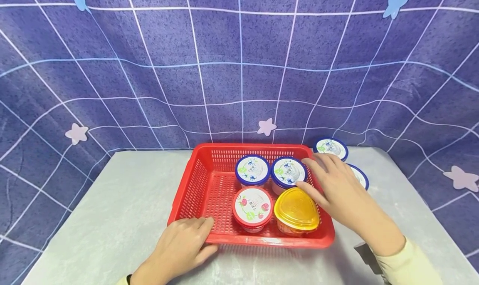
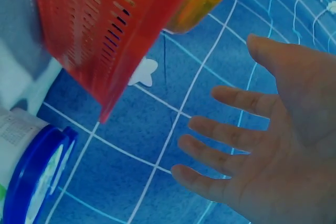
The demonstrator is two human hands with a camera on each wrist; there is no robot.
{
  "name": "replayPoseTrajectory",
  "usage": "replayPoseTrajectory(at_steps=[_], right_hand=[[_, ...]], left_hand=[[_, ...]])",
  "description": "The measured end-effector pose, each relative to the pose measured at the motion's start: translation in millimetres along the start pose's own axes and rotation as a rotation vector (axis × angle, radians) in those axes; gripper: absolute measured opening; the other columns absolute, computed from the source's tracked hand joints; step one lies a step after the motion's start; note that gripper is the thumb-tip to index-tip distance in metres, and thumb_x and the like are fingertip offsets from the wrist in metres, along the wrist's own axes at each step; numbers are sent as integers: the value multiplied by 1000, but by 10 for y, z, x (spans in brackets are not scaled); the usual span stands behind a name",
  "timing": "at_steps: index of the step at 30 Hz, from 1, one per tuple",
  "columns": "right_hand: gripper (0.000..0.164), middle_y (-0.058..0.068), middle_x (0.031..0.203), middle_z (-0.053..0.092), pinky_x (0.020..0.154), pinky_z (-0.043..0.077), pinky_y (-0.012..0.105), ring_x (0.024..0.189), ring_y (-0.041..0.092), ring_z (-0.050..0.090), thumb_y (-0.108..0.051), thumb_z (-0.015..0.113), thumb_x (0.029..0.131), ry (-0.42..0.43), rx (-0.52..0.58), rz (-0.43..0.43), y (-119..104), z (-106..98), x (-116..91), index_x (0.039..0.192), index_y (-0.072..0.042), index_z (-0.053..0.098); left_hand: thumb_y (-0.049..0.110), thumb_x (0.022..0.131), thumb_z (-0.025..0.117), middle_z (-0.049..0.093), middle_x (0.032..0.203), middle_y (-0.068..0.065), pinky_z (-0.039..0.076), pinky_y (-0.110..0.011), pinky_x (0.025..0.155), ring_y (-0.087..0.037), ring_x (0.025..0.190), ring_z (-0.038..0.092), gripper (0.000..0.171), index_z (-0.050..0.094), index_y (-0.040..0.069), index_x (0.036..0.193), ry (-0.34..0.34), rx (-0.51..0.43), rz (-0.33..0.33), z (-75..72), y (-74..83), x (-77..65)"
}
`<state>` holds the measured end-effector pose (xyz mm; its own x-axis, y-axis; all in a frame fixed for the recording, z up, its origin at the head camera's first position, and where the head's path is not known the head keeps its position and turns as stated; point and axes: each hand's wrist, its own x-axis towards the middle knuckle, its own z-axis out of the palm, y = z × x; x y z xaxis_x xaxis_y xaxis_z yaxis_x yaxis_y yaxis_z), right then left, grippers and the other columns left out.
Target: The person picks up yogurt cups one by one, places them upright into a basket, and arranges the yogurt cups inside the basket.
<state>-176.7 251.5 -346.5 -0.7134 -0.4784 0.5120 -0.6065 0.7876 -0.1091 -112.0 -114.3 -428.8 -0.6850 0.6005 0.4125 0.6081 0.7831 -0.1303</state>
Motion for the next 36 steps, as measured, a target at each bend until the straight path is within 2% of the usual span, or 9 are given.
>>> replayPoseTrajectory(at_steps=[4, 13, 23, 36], right_hand=[[59, 20, 127, 57, 95, 40, 64, 118, 39, 52, -28, 81, 78, 9, 15, 33, 47, 37, -31, 128, -5, 61], [55, 20, 121, 57, 97, 35, 60, 113, 41, 51, -27, 79, 80, 49, 33, 107, 246, 85, -137, 127, -3, 61], [54, 30, 124, 54, 96, 34, 65, 118, 48, 47, -28, 73, 87, 50, -2, 187, 453, 150, -262, 129, 3, 56], [54, 31, 121, 54, 92, 32, 67, 114, 53, 45, -26, 73, 87, 41, 2, 223, 620, 285, -312, 128, 4, 56]], left_hand=[[50, 76, 72, 40, 59, 9, 29, -26, 44, -10, 48, 44, 41, 49, 17, 80, -9, -5, -1, 2, 8, -3], [48, 74, 73, 39, 58, 9, 29, -26, 44, -11, 46, 43, 41, 48, 17, 79, 29, -10, 5, -2, 10, 4], [48, 75, 72, 38, 58, 9, 27, -25, 44, -9, 46, 38, 40, 48, 17, 79, 9, -11, -9, -10, 19, -1], [50, 75, 72, 38, 58, 9, 28, -26, 44, -10, 46, 40, 41, 49, 16, 80, 27, 4, 2, 12, 2, -3]])
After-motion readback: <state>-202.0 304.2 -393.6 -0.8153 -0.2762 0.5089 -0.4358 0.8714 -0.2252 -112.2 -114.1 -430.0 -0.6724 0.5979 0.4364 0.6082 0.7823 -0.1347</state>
